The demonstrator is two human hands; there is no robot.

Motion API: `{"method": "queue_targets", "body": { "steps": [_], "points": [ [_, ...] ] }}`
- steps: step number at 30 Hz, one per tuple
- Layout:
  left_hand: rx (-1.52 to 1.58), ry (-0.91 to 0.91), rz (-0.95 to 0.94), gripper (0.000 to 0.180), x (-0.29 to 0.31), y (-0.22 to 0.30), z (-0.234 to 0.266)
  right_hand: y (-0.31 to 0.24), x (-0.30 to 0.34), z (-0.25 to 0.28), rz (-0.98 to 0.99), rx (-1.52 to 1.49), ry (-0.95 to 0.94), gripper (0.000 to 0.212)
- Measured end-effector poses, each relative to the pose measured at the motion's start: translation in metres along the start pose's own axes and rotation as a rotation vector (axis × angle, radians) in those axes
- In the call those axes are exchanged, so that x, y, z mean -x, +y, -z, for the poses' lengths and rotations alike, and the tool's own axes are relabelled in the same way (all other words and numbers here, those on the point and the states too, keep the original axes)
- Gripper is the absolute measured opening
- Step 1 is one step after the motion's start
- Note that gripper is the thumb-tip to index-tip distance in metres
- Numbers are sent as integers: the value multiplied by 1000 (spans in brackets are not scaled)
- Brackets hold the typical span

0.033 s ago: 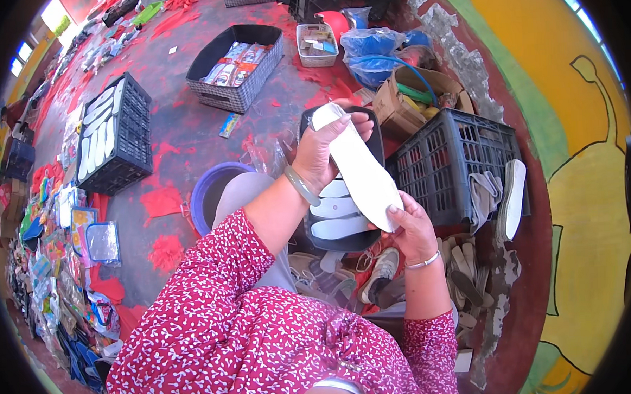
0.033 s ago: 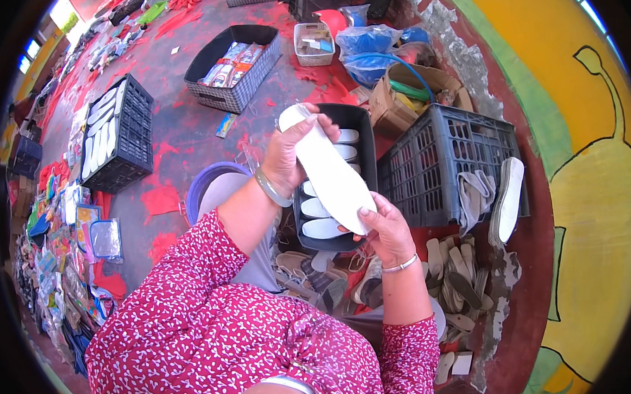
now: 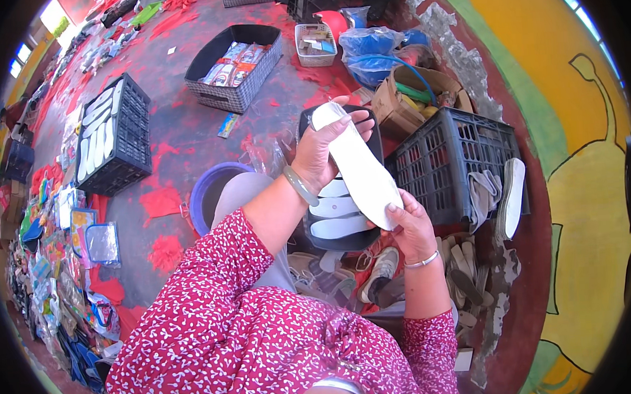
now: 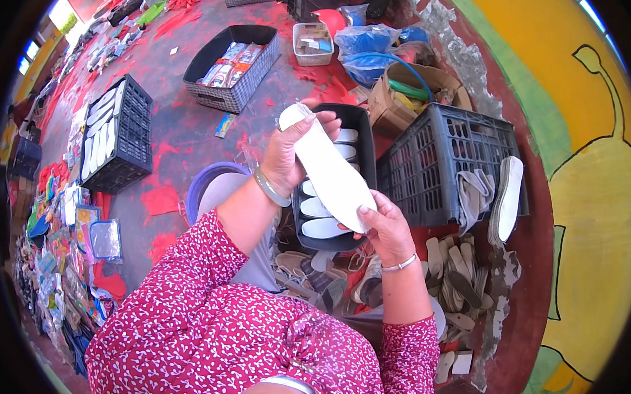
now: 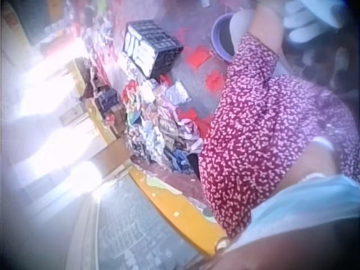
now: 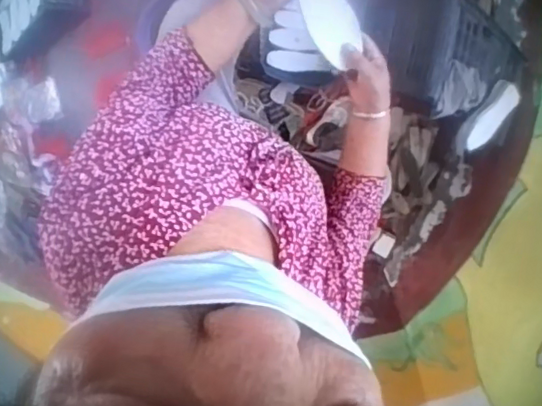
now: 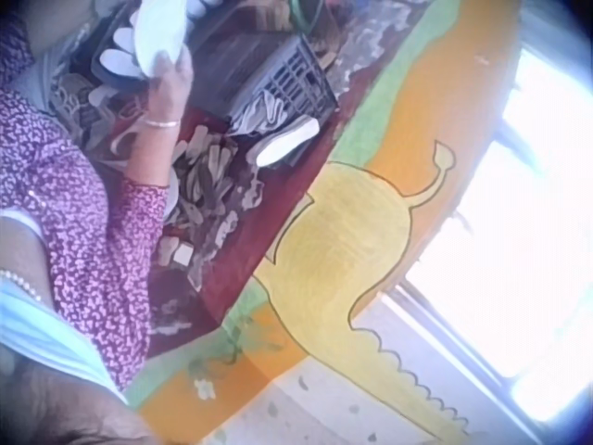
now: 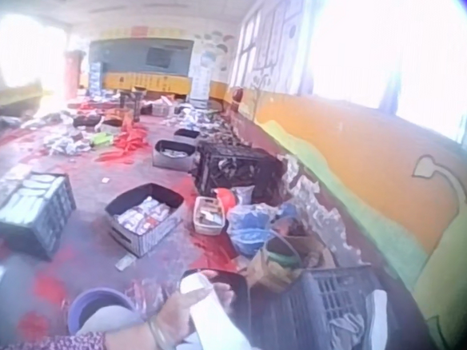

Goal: The person picks up shoe insoles from a pile on the floor, wipes them with a cloth, and stacks them inside a black bin. They also briefly pick up and inspect a blue face mask before continuing with the insoles.

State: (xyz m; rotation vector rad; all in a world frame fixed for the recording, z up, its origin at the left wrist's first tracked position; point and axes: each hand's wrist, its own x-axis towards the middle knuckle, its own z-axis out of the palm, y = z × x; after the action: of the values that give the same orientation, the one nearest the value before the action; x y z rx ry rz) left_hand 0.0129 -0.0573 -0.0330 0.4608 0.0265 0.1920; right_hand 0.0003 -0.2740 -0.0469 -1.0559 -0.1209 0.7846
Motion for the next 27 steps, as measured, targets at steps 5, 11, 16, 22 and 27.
{"method": "queue_targets", "body": {
  "steps": [5, 11, 16, 22, 27],
  "points": [
    [-64, -29, 158, 40, 1, -15, 10, 3, -2, -5, 58, 145, 109, 34],
    [4, 9, 166, 28, -10, -15, 20, -7, 1, -3, -64, 90, 28, 29],
    [20, 164, -86, 24, -28, 10, 41, -12, 9, 19, 89, 327, 126, 24],
    [-229, 205, 314, 51, -15, -25, 37, -11, 5, 20, 806, 1249, 478, 30],
    [-89, -95, 430, 43, 7, -48, 12, -2, -2, -3, 1038, 1970, 495, 27]
  ]
}}
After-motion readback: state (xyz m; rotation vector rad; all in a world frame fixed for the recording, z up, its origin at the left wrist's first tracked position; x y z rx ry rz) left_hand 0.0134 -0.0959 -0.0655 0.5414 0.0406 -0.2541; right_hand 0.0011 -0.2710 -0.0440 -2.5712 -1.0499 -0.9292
